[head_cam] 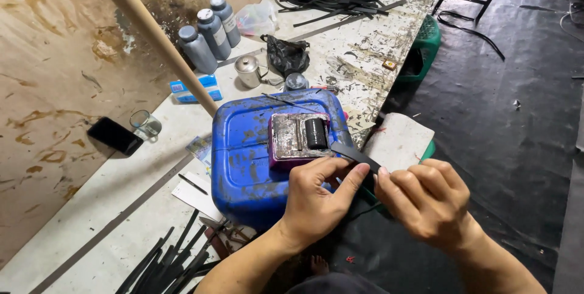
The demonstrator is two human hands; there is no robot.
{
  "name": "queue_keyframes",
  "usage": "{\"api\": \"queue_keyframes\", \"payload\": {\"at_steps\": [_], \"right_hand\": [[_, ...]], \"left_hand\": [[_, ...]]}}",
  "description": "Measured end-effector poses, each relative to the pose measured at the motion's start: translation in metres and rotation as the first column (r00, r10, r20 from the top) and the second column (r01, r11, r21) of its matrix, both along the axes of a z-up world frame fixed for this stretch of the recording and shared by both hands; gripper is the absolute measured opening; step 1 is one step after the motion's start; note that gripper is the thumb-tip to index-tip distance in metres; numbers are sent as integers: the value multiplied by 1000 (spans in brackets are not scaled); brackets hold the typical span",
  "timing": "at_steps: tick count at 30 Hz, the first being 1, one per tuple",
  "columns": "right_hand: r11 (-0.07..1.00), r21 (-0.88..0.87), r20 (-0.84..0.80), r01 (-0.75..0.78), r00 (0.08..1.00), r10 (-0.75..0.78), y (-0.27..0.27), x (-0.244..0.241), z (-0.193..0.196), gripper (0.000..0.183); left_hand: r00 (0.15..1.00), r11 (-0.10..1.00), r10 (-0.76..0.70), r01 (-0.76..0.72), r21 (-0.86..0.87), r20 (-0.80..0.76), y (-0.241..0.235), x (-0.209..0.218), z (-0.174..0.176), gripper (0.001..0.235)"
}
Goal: The person is applying a finish to the edges of leather straps using a tabletop applicator machine and then hanging them on a vertical drying rack.
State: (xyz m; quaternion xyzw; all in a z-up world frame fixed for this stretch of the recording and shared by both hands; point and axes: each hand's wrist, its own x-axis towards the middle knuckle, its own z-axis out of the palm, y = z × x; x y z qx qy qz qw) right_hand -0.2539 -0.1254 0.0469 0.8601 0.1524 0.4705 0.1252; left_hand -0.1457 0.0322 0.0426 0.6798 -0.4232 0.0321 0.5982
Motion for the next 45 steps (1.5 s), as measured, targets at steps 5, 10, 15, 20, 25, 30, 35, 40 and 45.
{"api": "queue_keyframes", "payload": {"at_steps": [5,10,15,20,25,30,35,40,45], "right_hand": [[999,-17,26,-51,998,52,10,-9,-7,9],[996,18,35,-87,996,86,19,-23,-13,8],[990,64,72,-124,990,120,33,-36,-17,9],[983,145,81,-109,992,98,45,-52,-37,16],[951,229,91,-205,978,189,65,-60,-49,19],[926,229,48,-301,953,298,87,-69,-52,16],[886,235,30,-399,914,403,106,-73,-51,11],[859,220,16,-462,883,470,116,-80,-55,11],[752,207,53,-626,774,631,129,-84,-38,13]], "left_hand": [[985,999,32,-27,30,-170,9,-14,2,31],[953,998,-8,26,53,-302,22,-31,4,26],[956,999,-11,26,47,-295,40,-49,11,27],[958,1000,11,-6,17,-287,64,-71,15,25],[951,983,179,-163,83,-251,99,-93,23,30],[898,955,297,-283,89,-324,137,-119,22,29],[795,889,453,-437,138,-403,169,-145,19,30],[705,818,529,-572,61,-472,197,-176,11,29],[637,723,595,-691,-21,-491,202,-217,13,28]]}}
